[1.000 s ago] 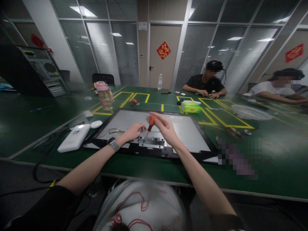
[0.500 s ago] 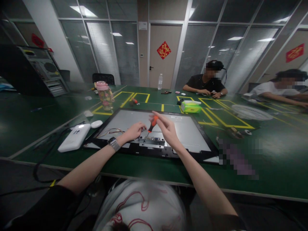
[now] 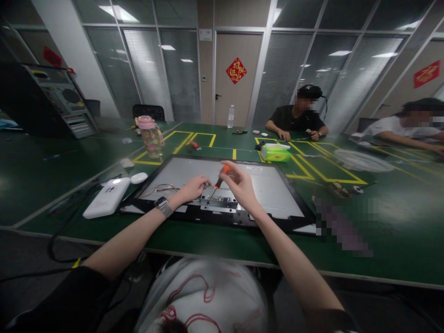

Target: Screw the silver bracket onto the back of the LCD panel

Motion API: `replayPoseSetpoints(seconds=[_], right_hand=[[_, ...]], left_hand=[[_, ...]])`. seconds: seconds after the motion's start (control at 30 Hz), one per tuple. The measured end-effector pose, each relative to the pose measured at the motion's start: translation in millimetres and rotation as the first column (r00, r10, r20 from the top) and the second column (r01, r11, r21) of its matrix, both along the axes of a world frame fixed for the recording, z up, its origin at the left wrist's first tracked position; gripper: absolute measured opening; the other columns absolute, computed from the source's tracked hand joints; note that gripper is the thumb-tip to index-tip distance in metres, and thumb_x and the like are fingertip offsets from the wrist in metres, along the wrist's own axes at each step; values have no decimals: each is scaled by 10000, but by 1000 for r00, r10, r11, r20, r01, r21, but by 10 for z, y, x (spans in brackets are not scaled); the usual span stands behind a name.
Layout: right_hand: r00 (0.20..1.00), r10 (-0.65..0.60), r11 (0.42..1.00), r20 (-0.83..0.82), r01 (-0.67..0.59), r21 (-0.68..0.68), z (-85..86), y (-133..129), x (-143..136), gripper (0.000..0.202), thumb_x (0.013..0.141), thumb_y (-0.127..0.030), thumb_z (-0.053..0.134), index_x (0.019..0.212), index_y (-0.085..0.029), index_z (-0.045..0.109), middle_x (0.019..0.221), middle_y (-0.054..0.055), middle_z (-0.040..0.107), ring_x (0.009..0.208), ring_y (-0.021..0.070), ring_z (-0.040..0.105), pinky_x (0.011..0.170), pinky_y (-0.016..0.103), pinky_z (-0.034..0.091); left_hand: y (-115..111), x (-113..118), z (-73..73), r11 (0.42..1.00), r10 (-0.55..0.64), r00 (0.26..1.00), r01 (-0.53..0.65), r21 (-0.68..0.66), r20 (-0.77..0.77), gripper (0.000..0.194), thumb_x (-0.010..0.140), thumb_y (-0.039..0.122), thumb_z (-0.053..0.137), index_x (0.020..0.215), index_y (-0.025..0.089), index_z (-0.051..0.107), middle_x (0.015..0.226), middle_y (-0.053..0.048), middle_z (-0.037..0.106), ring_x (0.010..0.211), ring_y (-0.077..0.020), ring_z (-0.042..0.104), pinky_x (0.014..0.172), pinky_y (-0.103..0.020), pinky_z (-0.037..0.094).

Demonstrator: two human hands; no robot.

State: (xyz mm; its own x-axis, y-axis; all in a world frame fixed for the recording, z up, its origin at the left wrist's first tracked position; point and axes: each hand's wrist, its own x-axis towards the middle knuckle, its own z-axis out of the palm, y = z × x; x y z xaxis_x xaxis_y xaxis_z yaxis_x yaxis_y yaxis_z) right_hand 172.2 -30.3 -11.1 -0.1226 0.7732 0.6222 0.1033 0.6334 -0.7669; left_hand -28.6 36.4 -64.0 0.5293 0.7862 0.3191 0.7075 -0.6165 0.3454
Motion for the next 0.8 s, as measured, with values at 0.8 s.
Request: replayPoseSetpoints(seconds=[0.8], right_hand=[[957, 129, 979, -261, -164, -118, -53, 81, 48, 240, 827, -359, 669, 1051, -274, 684, 987, 29, 713, 952, 188, 655, 936, 387, 492]], left_hand=[[-1, 4, 14, 1000, 4, 1000, -4, -15, 9, 350, 815, 42, 382, 978, 165, 666, 907, -69, 588, 824, -185, 575, 806, -317, 470]])
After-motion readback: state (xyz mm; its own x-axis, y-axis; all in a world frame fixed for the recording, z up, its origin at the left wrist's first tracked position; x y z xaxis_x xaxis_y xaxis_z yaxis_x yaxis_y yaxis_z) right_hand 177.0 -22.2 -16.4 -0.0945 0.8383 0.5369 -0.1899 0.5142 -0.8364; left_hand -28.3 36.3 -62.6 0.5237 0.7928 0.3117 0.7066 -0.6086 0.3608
